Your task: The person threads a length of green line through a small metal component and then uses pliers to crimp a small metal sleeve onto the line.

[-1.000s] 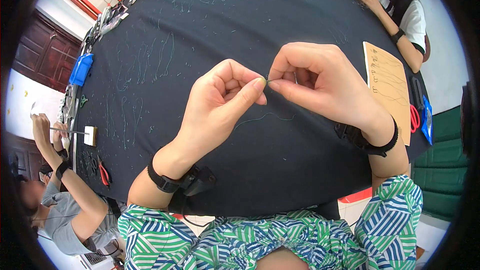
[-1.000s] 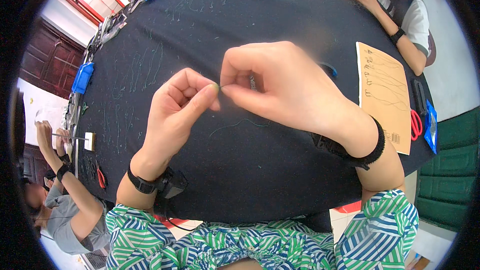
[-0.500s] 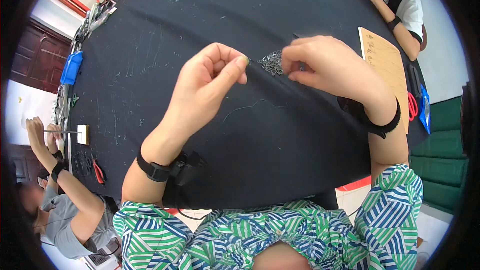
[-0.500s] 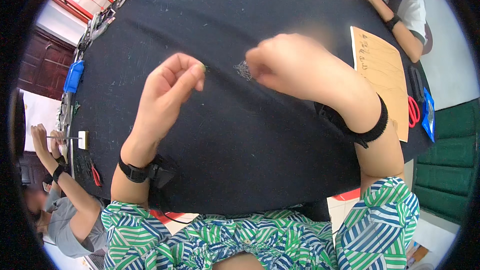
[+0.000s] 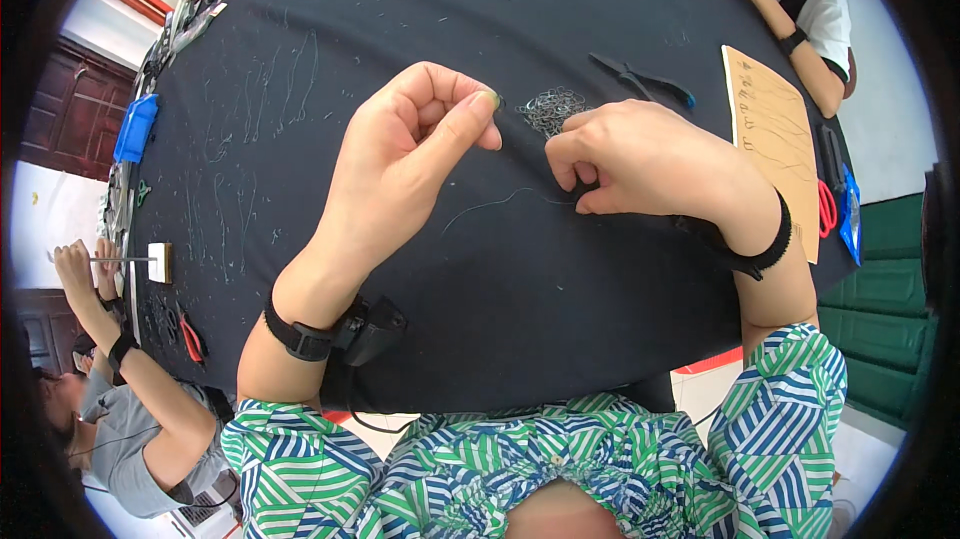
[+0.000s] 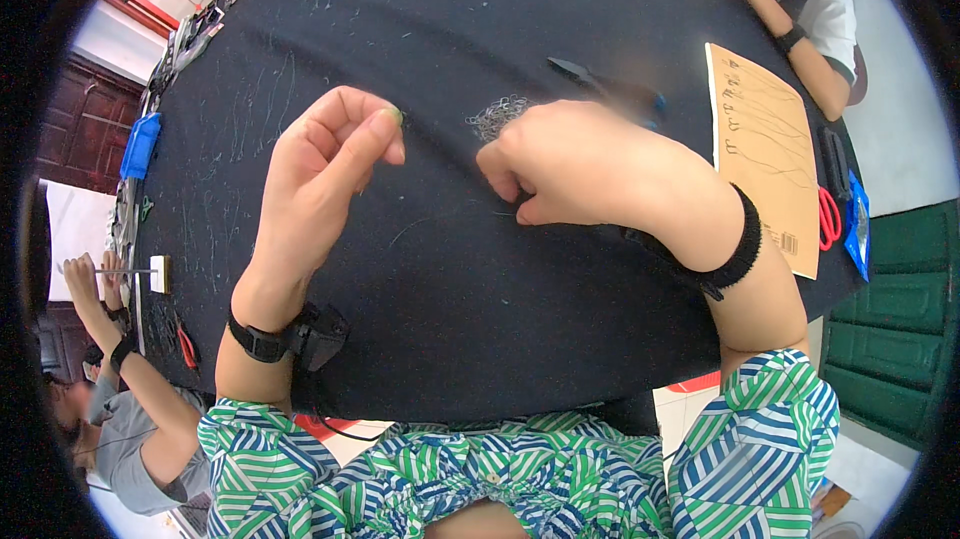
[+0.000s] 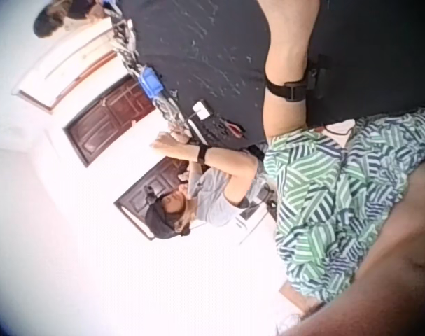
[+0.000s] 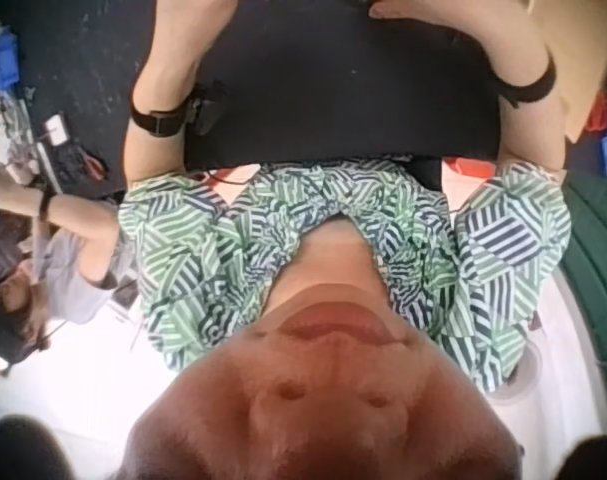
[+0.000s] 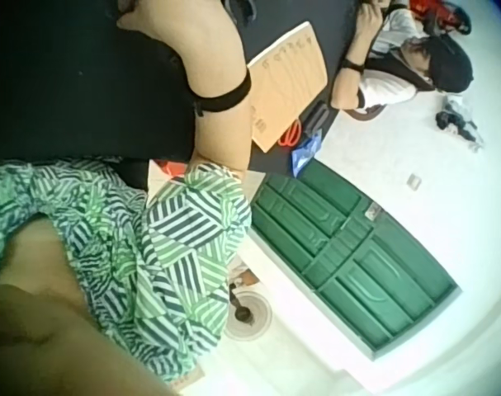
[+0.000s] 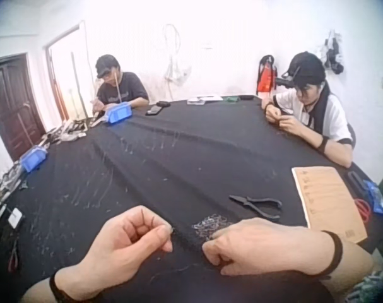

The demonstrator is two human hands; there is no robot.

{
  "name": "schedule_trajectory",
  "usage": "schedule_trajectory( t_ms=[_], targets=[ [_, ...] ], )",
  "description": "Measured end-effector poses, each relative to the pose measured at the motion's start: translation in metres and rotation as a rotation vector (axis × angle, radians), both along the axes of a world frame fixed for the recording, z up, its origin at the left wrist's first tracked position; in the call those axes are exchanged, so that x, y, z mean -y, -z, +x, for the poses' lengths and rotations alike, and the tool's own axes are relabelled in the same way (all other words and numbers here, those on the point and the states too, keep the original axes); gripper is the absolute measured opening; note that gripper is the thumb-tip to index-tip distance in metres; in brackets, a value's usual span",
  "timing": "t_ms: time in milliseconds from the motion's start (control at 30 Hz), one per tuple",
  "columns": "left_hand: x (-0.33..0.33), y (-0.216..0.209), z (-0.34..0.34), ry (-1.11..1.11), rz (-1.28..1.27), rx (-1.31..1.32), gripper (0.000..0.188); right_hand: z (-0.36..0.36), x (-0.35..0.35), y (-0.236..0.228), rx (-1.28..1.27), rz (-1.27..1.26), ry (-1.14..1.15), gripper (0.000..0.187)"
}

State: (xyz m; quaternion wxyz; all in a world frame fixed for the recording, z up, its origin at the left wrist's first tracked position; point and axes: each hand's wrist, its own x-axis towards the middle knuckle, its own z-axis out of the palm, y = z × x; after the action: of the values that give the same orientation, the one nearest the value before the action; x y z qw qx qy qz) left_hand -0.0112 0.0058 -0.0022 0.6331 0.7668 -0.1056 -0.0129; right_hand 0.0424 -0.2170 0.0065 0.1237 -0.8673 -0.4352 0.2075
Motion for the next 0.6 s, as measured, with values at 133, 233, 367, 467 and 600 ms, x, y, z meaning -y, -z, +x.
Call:
schedule_trajectory(
  t_ms=[133,233,367,467,600],
  targets=[
    [0.001,-0.001,-0.001,0.004,0.002,0.009,0.019,-0.002,0.002,0.001,0.031,0.030,-0.010,0.017],
    [0.001,-0.002,0.000,0.015,-0.003,0.015,0.019,0.002,0.005,0.016,0.094,0.075,-0.053,0.013],
    [0.000,0.000,0.002,0.028,-0.045,0.048,0.018,0.007,0.004,0.015,0.096,0.014,-0.049,0.010],
    [0.000,0.010,0.005,0.024,-0.065,0.092,0.016,0.011,0.005,0.006,0.062,0.144,-0.062,0.008],
    [-0.002,0.017,0.006,0.121,-0.127,0.067,0.013,0.014,0.010,-0.012,0.013,0.363,-0.053,0.010]
  ],
)
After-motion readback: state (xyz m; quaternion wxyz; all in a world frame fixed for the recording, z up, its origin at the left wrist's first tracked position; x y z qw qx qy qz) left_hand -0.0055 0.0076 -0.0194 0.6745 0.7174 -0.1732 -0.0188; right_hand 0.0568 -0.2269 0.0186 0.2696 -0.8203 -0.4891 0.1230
